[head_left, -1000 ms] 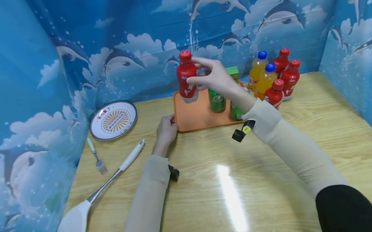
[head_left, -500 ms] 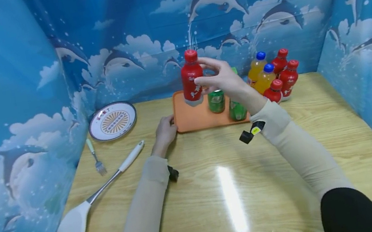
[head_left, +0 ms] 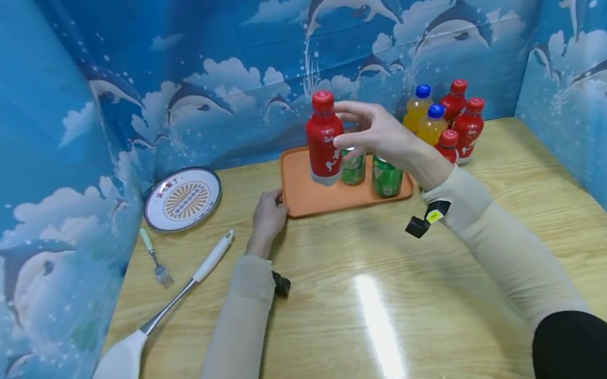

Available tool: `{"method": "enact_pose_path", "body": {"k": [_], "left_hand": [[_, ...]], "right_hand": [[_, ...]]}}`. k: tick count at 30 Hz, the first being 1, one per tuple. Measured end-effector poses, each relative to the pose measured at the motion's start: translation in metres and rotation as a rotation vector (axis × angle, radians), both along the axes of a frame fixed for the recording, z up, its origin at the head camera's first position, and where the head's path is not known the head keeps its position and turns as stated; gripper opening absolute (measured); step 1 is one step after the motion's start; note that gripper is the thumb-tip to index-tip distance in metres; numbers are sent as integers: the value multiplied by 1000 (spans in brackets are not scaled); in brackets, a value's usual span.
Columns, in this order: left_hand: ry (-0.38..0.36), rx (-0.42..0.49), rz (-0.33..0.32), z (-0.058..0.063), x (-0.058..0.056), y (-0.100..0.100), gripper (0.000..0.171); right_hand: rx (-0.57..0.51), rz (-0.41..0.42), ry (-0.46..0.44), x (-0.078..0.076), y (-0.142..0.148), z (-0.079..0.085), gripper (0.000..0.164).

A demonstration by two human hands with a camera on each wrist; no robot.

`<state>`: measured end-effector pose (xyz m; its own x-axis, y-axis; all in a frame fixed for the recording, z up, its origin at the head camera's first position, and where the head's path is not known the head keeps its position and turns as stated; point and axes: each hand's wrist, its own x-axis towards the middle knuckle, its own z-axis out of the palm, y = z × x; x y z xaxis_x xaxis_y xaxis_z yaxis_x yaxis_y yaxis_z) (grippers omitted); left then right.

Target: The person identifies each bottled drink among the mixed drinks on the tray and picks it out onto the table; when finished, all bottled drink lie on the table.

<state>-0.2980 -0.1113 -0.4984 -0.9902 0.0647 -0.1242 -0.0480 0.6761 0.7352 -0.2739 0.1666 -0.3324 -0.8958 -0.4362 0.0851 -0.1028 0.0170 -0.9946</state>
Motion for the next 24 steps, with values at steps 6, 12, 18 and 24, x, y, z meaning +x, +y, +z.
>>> {"method": "enact_pose_path", "body": {"k": [6, 12, 18, 24], "left_hand": [[0, 2, 2, 0, 1, 1, 56], [8, -13, -2, -1, 0, 0, 56], [20, -20, -24, -1, 0, -1, 54], [40, -31, -32, 0, 2, -1, 55]], "right_hand": [[12, -14, -46, 7, 14, 2, 72], [47, -51, -56, 15, 31, 2, 76], [39, -79, -69, 23, 53, 1, 79], [-17, -47, 17, 29, 79, -1, 71]]}}
